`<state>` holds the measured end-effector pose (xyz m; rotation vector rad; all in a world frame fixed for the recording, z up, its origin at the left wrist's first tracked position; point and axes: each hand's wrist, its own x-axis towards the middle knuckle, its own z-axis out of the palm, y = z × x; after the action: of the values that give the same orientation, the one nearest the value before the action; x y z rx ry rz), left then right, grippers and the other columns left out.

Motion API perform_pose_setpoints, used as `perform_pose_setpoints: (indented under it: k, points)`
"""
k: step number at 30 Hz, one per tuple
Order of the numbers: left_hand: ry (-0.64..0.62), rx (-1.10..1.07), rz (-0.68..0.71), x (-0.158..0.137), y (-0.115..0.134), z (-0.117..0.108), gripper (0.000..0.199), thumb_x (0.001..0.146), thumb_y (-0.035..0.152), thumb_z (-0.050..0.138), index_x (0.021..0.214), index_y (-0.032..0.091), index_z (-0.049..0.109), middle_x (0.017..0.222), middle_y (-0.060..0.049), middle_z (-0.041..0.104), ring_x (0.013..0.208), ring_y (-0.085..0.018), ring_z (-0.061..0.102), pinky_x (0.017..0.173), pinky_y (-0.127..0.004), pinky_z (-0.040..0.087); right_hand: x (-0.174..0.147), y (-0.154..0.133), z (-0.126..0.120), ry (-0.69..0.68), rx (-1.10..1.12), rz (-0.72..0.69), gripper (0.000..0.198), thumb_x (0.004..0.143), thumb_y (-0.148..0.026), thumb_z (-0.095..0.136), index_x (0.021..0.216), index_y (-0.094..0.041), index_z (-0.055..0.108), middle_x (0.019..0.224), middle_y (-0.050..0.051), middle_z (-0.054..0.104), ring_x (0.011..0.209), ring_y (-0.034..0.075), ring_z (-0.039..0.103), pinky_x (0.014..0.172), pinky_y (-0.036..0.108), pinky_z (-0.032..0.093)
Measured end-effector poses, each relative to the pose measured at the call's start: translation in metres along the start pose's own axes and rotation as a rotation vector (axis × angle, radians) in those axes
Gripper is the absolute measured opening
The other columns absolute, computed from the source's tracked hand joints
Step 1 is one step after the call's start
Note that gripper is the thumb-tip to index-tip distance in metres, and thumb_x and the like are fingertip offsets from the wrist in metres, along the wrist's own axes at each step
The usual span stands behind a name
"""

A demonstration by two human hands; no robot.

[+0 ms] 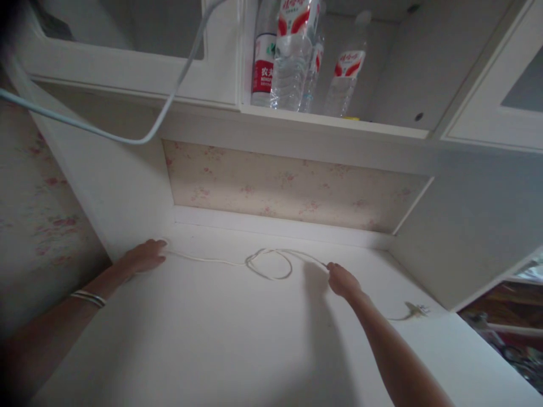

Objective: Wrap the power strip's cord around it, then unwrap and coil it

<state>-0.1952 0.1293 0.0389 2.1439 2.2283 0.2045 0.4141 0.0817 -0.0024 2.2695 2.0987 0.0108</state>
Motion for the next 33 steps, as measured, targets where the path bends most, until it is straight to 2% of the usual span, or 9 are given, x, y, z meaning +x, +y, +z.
perform_pose_setpoints:
  k: [2,4,8,11,15,19,24,28,33]
  points:
    - [0.002,0.023,0.046,-0.013,0.021,0.000,0.064,0.064,0.025,0.058,0.127,0.021,0.050,0.126,-0.015,0.053,0.110,-0.035,0.052,0.085,-0.046,0.042,-0.001,-0.023,0.004,-0.019,0.021,-0.058,0.039,0.080,-0.006,0.041,0.116,-0.011,0.056,0.107,0.015,0.063,0.099,0.020,0.060,0.084,0.029,0.040]
    - [-0.015,0.024,0.201,-0.026,0.049,0.002,0.067,0.064,0.022,0.060,0.129,0.024,0.048,0.127,-0.012,0.052,0.114,-0.031,0.049,0.093,-0.045,0.038,-0.002,-0.048,0.009,-0.030,0.042,-0.114,0.037,0.082,-0.014,0.046,0.118,-0.013,0.055,0.111,0.015,0.062,0.101,0.021,0.059,0.086,0.029,0.040]
    - [0.042,-0.187,0.528,-0.051,0.116,0.024,0.039,0.079,0.028,0.053,0.118,0.021,0.057,0.120,-0.010,0.056,0.114,-0.022,0.050,0.100,-0.033,0.035,0.000,-0.100,0.013,-0.013,0.085,-0.158,0.042,0.091,-0.032,0.039,0.125,-0.011,0.049,0.111,0.019,0.061,0.096,0.023,0.061,0.082,0.033,0.042]
    - [0.081,-0.223,0.567,-0.059,0.153,0.048,0.032,0.082,0.025,0.052,0.113,0.019,0.058,0.118,-0.011,0.058,0.113,-0.022,0.051,0.100,-0.033,0.035,0.001,-0.130,0.009,0.004,0.121,-0.186,0.041,0.094,-0.041,0.032,0.109,-0.013,0.058,0.098,0.016,0.066,0.088,0.023,0.063,0.074,0.031,0.043]
    - [0.074,-0.223,0.539,-0.054,0.171,0.071,0.025,0.084,0.020,0.049,0.107,0.020,0.059,0.107,-0.011,0.063,0.107,-0.023,0.055,0.093,-0.036,0.039,-0.005,-0.145,-0.008,0.061,0.178,-0.252,0.045,0.096,-0.047,0.026,0.091,-0.018,0.060,0.088,0.009,0.068,0.081,0.019,0.064,0.068,0.026,0.041]
    - [0.025,-0.243,0.504,-0.048,0.164,0.081,0.018,0.088,0.026,0.045,0.093,0.021,0.062,0.093,-0.009,0.067,0.089,-0.022,0.062,0.079,-0.033,0.044,-0.013,-0.128,-0.034,0.145,0.237,-0.274,0.044,0.098,-0.043,0.019,0.097,-0.021,0.058,0.093,0.006,0.068,0.085,0.017,0.062,0.072,0.024,0.039]
    - [0.036,-0.325,0.390,-0.048,0.148,0.076,0.025,0.090,0.038,0.041,0.085,0.022,0.060,0.075,-0.006,0.067,0.071,-0.020,0.063,0.065,-0.030,0.042,-0.006,-0.083,-0.054,0.307,0.338,-0.168,0.041,0.095,-0.046,0.027,0.100,-0.022,0.060,0.089,0.006,0.069,0.080,0.019,0.063,0.069,0.026,0.039]
    - [0.171,-0.451,0.194,-0.035,0.124,0.050,0.031,0.093,0.037,0.030,0.081,0.021,0.054,0.070,-0.003,0.063,0.067,-0.018,0.059,0.062,-0.027,0.038,0.009,-0.037,-0.058,0.396,0.306,-0.005,0.043,0.093,-0.048,0.030,0.100,-0.021,0.062,0.084,0.007,0.069,0.075,0.021,0.063,0.064,0.026,0.038]
    - [0.379,-0.624,-0.094,-0.019,0.084,0.011,0.032,0.090,0.041,0.030,0.073,0.021,0.048,0.065,-0.001,0.055,0.062,-0.017,0.052,0.053,-0.025,0.034,0.020,0.025,-0.053,0.428,0.234,0.193,0.046,0.091,-0.050,0.033,0.098,-0.019,0.066,0.088,0.012,0.070,0.077,0.024,0.063,0.065,0.029,0.039]
